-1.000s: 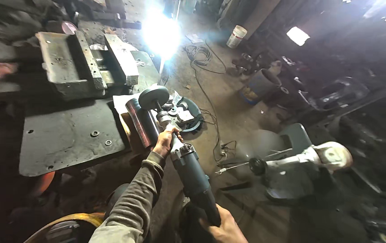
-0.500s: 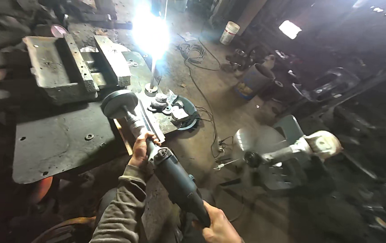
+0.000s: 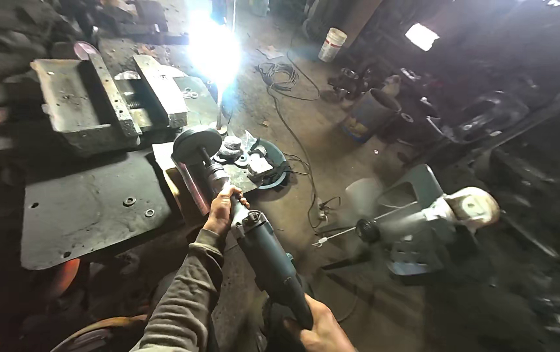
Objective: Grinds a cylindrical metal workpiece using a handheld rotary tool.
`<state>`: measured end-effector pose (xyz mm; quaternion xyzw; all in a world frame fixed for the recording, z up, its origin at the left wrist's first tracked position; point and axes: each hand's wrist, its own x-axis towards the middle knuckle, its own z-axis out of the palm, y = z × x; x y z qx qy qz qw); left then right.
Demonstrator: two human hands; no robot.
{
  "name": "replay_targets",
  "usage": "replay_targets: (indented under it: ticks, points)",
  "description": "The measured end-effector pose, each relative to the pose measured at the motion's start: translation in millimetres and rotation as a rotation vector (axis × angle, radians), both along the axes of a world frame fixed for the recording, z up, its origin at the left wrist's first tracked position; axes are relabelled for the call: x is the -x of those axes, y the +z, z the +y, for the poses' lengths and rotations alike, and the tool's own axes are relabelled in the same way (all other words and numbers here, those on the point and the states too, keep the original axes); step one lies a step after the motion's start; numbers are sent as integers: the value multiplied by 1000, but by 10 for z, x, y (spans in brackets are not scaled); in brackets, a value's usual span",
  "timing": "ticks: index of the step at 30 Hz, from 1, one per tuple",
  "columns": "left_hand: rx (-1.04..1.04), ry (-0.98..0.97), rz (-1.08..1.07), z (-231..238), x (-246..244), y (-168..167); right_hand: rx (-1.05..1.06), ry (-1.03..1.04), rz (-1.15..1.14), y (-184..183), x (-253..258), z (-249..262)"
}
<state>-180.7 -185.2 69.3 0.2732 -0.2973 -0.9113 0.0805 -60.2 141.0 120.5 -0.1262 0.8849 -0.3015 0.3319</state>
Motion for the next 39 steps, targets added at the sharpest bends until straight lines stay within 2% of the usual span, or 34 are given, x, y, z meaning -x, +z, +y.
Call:
replay_targets:
  ticks: [10,19,25,29,33,39]
  points:
    - [-31,-12,-78,162,265,-101,78,-87,-18,-79,63,92]
    - [-21,15,30,9,-40,-17,1,-2,28,28,-57,9]
    - [46,42,108,-153,-274,-93,-27,57,22,41,-102,-69]
    - [-12,112,110,-232,-397,-138,-55,117,20,30,-61,-115]
    - [-42,151,93,-197,-399,-76,-65,122,19,47,-25,-115]
    - [13,40,83,-79,-211,-57,-21,49,17,23,-56,-15]
